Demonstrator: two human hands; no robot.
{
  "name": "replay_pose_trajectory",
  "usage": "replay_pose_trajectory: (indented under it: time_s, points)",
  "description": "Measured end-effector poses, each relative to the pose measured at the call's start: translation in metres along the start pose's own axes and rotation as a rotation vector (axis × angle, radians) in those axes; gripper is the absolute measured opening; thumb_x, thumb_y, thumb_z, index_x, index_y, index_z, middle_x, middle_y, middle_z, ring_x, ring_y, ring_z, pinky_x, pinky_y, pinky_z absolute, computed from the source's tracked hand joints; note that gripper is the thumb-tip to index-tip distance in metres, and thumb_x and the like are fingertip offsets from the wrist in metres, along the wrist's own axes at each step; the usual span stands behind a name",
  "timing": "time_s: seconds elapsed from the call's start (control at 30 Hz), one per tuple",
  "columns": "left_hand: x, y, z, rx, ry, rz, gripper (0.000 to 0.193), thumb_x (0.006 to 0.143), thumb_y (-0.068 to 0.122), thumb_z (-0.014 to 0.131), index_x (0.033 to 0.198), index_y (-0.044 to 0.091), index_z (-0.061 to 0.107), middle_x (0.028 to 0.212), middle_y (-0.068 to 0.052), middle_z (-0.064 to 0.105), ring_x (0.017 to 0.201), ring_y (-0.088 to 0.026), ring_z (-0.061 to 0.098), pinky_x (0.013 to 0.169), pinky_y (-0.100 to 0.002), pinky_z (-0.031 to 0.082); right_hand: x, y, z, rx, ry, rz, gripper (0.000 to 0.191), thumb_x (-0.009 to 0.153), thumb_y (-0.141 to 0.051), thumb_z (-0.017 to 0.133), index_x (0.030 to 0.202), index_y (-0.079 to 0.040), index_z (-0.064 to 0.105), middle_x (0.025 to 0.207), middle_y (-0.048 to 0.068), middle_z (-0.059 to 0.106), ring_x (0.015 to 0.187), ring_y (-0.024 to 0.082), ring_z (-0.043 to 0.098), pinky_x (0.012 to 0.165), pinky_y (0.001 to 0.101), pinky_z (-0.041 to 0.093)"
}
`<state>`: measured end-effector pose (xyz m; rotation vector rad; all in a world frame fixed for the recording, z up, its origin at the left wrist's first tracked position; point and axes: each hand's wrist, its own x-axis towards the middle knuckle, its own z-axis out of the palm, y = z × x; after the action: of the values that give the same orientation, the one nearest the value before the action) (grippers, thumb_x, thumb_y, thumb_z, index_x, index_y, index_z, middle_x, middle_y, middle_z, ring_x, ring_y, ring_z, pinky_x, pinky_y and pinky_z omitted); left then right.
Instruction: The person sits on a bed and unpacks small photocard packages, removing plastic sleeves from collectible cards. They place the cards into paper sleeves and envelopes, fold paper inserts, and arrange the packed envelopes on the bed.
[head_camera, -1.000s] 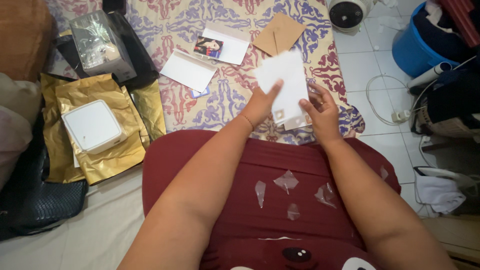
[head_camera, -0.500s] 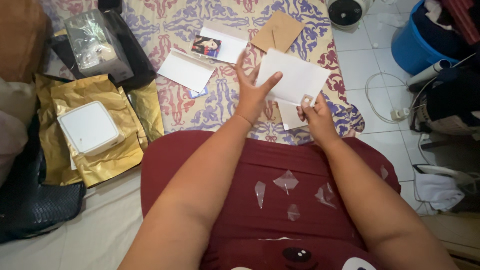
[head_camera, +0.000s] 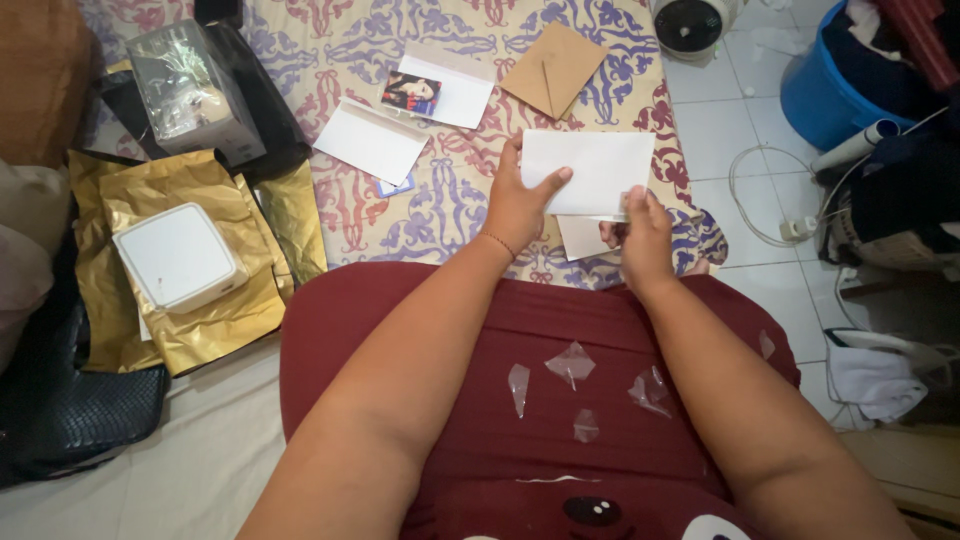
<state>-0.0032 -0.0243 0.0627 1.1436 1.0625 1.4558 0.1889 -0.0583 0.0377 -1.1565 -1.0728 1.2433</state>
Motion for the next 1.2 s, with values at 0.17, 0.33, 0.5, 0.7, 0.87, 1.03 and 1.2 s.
replay_pose_trajectory:
  time_s: [0.17, 0.33, 0.5, 0.7, 0.87, 1.03, 1.2]
  points:
    - [-0.002, 0.002, -0.004, 0.084, 0.106, -0.170, 0.045, 0.095, 0.026, 0.068, 0.127, -0.003, 0.054, 0.106, -0.017, 0.071, 0.091, -0.024, 0.069, 0.075, -0.036, 0.057, 0.004, -0.002, -0.009, 0.141, -0.107, 0.059, 0.069, 0.111, -0.059, 0.021, 0.113, -0.002, 0.060, 0.084, 0.006, 0.063, 0.073, 0.012, 0.058, 0.063, 0.0252, 0.047]
    - [0.006, -0.013, -0.011, 0.181, 0.244, -0.058, 0.050, 0.105, 0.044, 0.047, 0.124, -0.001, 0.060, 0.106, -0.020, 0.072, 0.097, -0.028, 0.070, 0.088, -0.039, 0.053, 0.000, -0.009, -0.002, -0.226, -0.179, -0.222, 0.045, 0.095, -0.025, 0.069, 0.126, -0.003, 0.046, 0.105, 0.008, 0.065, 0.089, 0.013, 0.064, 0.072, 0.0281, 0.054]
    - [0.006, -0.021, -0.013, 0.265, 0.379, -0.044, 0.050, 0.107, 0.045, 0.043, 0.116, -0.001, 0.062, 0.104, -0.023, 0.073, 0.096, -0.034, 0.072, 0.088, -0.042, 0.053, -0.007, -0.015, 0.007, -0.093, -0.157, -0.189, 0.026, 0.108, -0.020, 0.062, 0.118, 0.002, 0.056, 0.096, 0.011, 0.070, 0.080, 0.016, 0.068, 0.074, 0.0296, 0.056]
    - [-0.001, 0.004, -0.008, 0.436, 0.322, 0.051, 0.046, 0.108, 0.042, 0.042, 0.116, 0.001, 0.061, 0.096, -0.026, 0.072, 0.090, -0.042, 0.071, 0.080, -0.046, 0.054, -0.011, -0.021, 0.009, -0.168, -0.049, -0.146, 0.020, 0.107, -0.022, 0.061, 0.105, -0.002, 0.061, 0.081, 0.011, 0.068, 0.066, 0.015, 0.064, 0.060, 0.0284, 0.050]
    - [-0.006, 0.015, 0.000, 0.451, 0.282, 0.013, 0.045, 0.107, 0.041, 0.042, 0.120, 0.001, 0.060, 0.093, -0.027, 0.071, 0.088, -0.045, 0.070, 0.076, -0.048, 0.053, -0.006, -0.009, 0.002, -0.112, -0.058, -0.064, 0.030, 0.109, -0.027, 0.050, 0.094, -0.004, 0.062, 0.072, 0.010, 0.067, 0.058, 0.015, 0.064, 0.053, 0.0291, 0.049]
    - [0.006, -0.004, -0.009, 0.391, 0.375, 0.020, 0.049, 0.108, 0.041, 0.043, 0.128, -0.001, 0.058, 0.108, -0.028, 0.071, 0.099, -0.041, 0.070, 0.087, -0.046, 0.052, 0.012, 0.010, -0.014, -0.002, 0.112, 0.081, 0.063, 0.113, -0.043, 0.021, 0.089, -0.001, 0.062, 0.072, 0.011, 0.067, 0.060, 0.017, 0.064, 0.060, 0.0280, 0.057]
    - [0.037, -0.030, -0.049, 0.203, 0.508, 0.063, 0.059, 0.111, 0.042, 0.045, 0.139, -0.009, 0.049, 0.124, -0.027, 0.066, 0.114, -0.033, 0.066, 0.100, -0.041, 0.049, 0.023, 0.014, -0.023, -0.854, 0.055, 0.077, 0.049, 0.088, -0.037, 0.076, 0.118, 0.000, 0.064, 0.112, 0.015, 0.063, 0.098, 0.029, 0.057, 0.083, 0.0407, 0.051]
